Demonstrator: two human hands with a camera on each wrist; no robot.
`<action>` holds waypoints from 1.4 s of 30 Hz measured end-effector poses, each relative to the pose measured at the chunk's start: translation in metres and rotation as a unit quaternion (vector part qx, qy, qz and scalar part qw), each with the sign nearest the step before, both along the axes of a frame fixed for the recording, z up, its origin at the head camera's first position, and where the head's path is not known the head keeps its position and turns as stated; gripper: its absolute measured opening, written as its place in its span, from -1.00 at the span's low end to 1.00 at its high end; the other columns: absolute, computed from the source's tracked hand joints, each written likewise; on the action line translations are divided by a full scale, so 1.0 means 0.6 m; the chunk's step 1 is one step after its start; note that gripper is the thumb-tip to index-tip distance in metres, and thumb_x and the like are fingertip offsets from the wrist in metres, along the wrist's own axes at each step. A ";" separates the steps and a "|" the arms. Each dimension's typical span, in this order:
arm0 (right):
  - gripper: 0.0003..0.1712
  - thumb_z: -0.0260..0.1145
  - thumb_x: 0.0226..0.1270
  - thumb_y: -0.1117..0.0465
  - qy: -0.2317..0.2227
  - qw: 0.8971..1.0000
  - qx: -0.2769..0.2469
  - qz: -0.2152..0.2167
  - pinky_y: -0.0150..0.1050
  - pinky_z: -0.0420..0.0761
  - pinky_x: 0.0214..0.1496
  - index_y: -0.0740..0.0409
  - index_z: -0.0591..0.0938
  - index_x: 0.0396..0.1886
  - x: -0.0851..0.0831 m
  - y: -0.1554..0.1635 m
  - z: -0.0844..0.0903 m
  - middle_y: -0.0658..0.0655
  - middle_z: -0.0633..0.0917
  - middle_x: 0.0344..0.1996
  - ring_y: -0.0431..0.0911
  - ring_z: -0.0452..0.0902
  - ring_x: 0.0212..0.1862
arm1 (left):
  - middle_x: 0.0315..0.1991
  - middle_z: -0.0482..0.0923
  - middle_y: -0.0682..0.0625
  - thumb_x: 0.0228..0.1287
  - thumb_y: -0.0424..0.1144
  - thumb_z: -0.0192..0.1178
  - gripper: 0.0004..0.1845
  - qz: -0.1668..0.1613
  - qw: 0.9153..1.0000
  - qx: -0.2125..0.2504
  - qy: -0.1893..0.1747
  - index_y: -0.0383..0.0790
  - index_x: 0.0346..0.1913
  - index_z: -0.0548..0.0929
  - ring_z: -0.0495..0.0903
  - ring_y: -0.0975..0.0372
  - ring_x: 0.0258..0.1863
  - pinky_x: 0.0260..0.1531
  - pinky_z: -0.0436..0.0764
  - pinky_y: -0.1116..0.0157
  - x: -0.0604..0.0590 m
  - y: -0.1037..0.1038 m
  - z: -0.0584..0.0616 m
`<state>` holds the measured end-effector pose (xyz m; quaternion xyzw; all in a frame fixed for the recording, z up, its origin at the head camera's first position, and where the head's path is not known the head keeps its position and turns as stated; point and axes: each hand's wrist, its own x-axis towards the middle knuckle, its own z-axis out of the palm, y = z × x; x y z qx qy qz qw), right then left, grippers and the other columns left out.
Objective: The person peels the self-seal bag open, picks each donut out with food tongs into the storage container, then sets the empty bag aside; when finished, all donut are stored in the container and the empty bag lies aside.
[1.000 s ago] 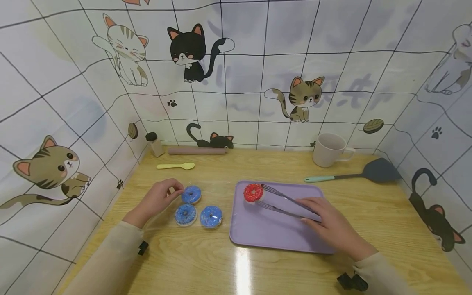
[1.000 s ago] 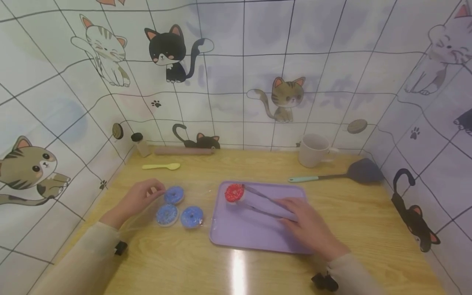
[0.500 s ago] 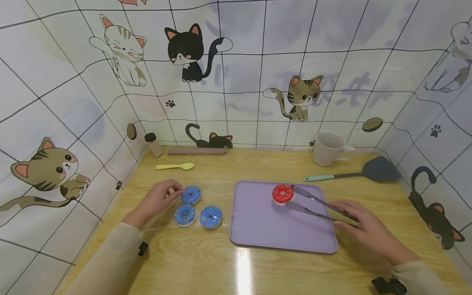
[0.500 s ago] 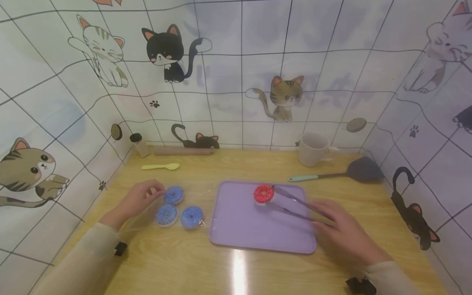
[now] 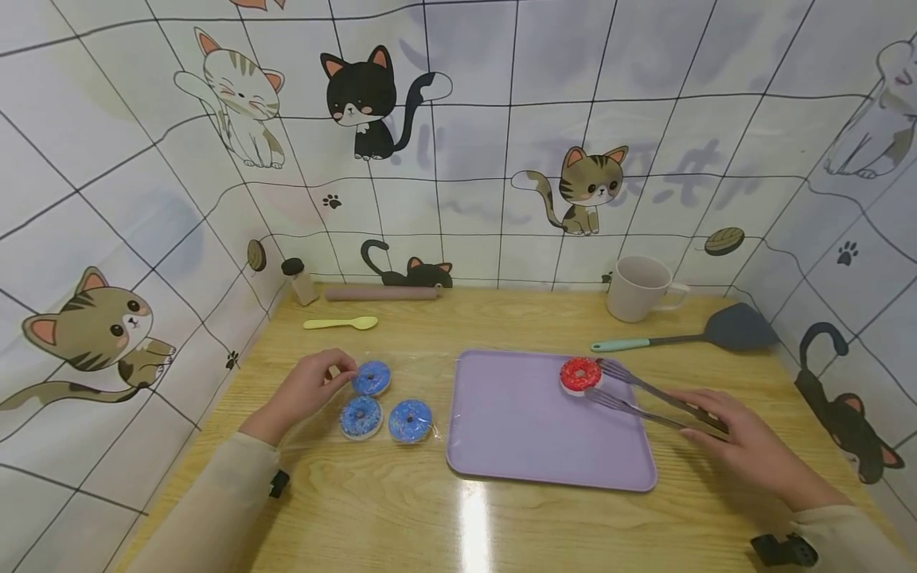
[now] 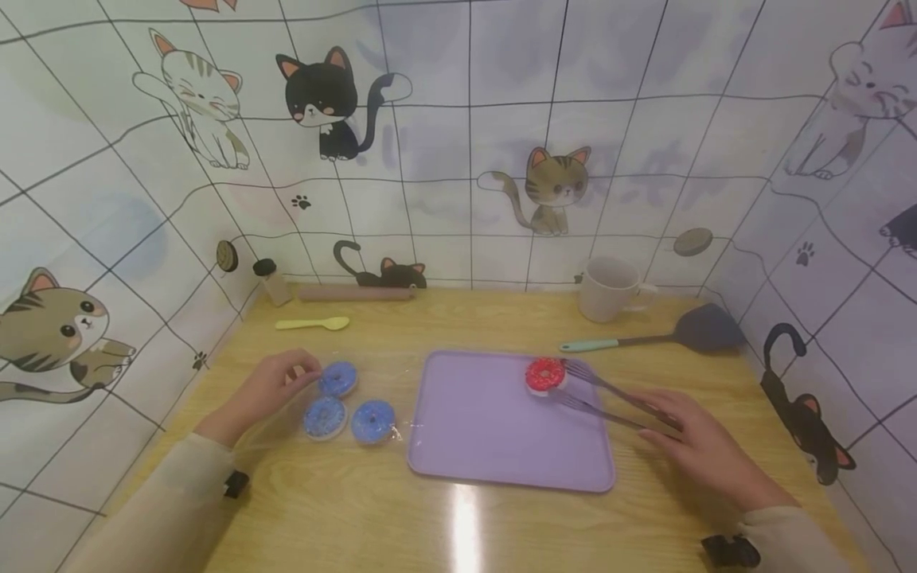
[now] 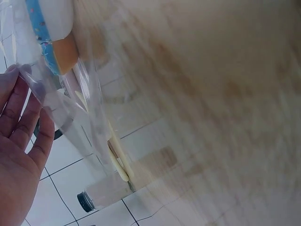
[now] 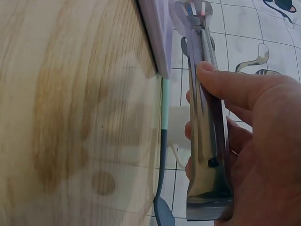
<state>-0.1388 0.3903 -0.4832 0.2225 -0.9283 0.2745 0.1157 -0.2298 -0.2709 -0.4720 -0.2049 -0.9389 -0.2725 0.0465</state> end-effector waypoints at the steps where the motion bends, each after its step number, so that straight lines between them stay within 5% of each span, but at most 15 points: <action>1: -0.29 0.57 0.20 0.29 -0.002 1.000 0.002 -0.001 -0.73 0.25 0.08 -0.06 0.60 0.36 -0.001 0.002 -0.002 -0.10 0.64 0.18 -0.66 0.25 0.20 | -0.23 0.71 0.12 0.46 -0.24 0.30 -0.97 0.001 1.000 0.000 0.000 -0.08 -0.13 0.72 0.62 0.27 -0.20 -0.22 0.60 0.27 0.000 0.000 0.000; 8: -0.31 0.59 0.20 0.22 -0.013 1.000 0.021 -0.014 -0.69 0.28 0.02 -0.10 0.61 0.34 0.002 0.011 -0.007 -0.17 0.59 0.19 -0.69 0.20 0.18 | -0.23 0.71 0.12 0.47 -0.22 0.30 -0.96 -0.003 1.000 0.003 0.001 -0.08 -0.13 0.72 0.62 0.27 -0.20 -0.22 0.61 0.26 0.001 0.001 0.002; 15: -0.32 0.58 0.22 0.17 -0.016 0.998 0.050 -0.017 -0.61 0.30 0.01 -0.11 0.60 0.36 0.002 0.013 0.002 0.05 0.66 0.19 -0.63 0.23 0.19 | -0.22 0.70 0.13 0.47 -0.21 0.29 -0.95 -0.004 1.000 0.000 0.003 -0.07 -0.14 0.72 0.62 0.27 -0.20 -0.22 0.60 0.26 0.000 -0.002 -0.001; 28: -0.32 0.60 0.19 0.17 -0.009 0.997 0.071 -0.022 -0.53 0.31 0.02 -0.05 0.62 0.33 0.004 0.020 -0.002 0.09 0.67 0.17 -0.54 0.26 0.19 | -0.22 0.70 0.15 0.46 -0.20 0.30 -0.96 -0.002 1.000 0.002 -0.002 -0.05 -0.14 0.72 0.62 0.28 -0.19 -0.22 0.60 0.27 0.000 -0.004 -0.002; 38: -0.23 0.58 0.24 0.13 -0.024 0.996 0.072 -0.042 0.09 0.50 -0.02 -0.03 0.52 0.45 0.005 0.011 0.005 0.20 0.64 0.19 0.12 0.46 0.13 | -0.23 0.70 0.15 0.48 -0.16 0.28 -0.93 -0.001 1.000 0.000 0.001 -0.05 -0.13 0.71 0.63 0.28 -0.19 -0.22 0.60 0.27 -0.003 -0.005 -0.005; 42: -0.23 0.60 0.19 0.16 0.009 0.997 0.065 -0.031 -0.02 0.47 0.03 -0.01 0.55 0.42 0.000 -0.011 0.012 0.20 0.65 0.18 0.11 0.48 0.13 | -0.23 0.70 0.15 0.48 -0.16 0.29 -0.94 -0.004 1.000 0.002 0.003 -0.04 -0.14 0.71 0.62 0.28 -0.19 -0.23 0.60 0.27 -0.004 -0.004 -0.004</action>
